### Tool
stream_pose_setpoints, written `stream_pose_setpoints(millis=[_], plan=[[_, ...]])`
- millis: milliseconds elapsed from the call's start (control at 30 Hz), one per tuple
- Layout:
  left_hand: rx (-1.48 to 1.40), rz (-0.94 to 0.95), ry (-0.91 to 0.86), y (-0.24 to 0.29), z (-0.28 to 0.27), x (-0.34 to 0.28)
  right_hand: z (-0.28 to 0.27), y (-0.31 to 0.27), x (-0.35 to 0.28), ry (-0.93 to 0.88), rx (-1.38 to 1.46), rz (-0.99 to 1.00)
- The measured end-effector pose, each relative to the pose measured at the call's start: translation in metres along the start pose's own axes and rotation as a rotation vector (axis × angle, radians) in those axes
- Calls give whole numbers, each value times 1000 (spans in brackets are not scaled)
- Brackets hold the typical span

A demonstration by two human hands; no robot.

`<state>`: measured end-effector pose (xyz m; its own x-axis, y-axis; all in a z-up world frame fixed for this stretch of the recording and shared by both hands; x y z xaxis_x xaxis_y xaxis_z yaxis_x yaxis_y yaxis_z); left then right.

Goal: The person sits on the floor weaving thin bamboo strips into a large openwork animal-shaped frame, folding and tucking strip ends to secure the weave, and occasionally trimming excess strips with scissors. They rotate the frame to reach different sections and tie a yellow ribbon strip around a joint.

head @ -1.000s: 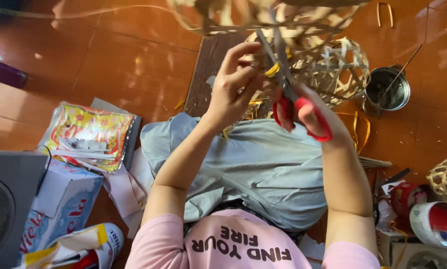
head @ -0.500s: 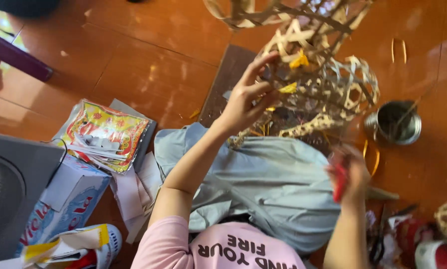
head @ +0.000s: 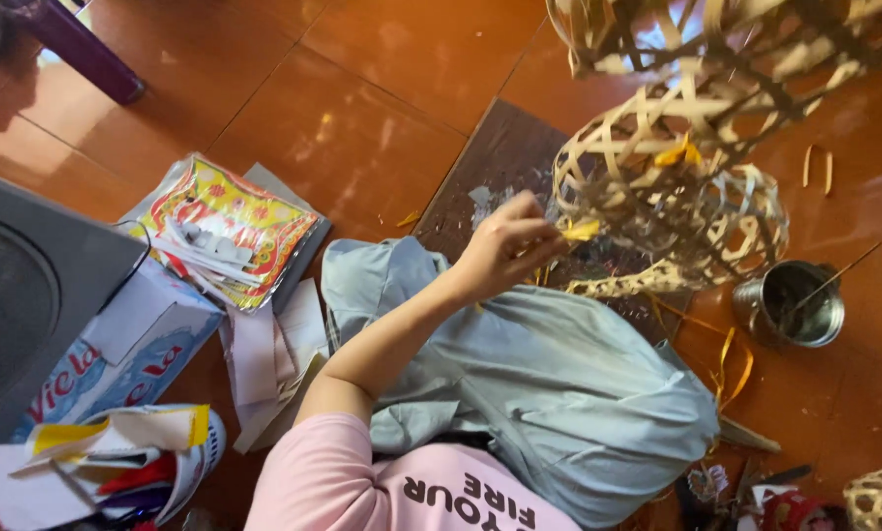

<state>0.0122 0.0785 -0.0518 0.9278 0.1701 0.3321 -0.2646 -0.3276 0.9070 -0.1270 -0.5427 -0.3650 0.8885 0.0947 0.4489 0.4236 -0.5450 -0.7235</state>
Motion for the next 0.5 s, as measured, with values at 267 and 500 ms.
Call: stream_pose_setpoints(millis=[267, 500], plan=[[0, 70, -560, 1, 58, -69, 178, -309, 234, -112, 435, -253], [-49, -67, -487, -14, 18, -65, 255, -396, 251, -296, 461, -140]])
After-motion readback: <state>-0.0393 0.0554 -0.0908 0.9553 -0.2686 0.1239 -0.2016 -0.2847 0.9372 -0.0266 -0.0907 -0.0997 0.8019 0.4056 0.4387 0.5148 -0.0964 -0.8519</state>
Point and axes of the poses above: each hand's wrist, its own x-axis towards the middle knuckle, its own z-axis out of the palm, y = z × x, the point moved 5 cm from there along x, towards the middle knuckle, and after that the axes turned 12 degrees about -z, right-handed, at the moved point
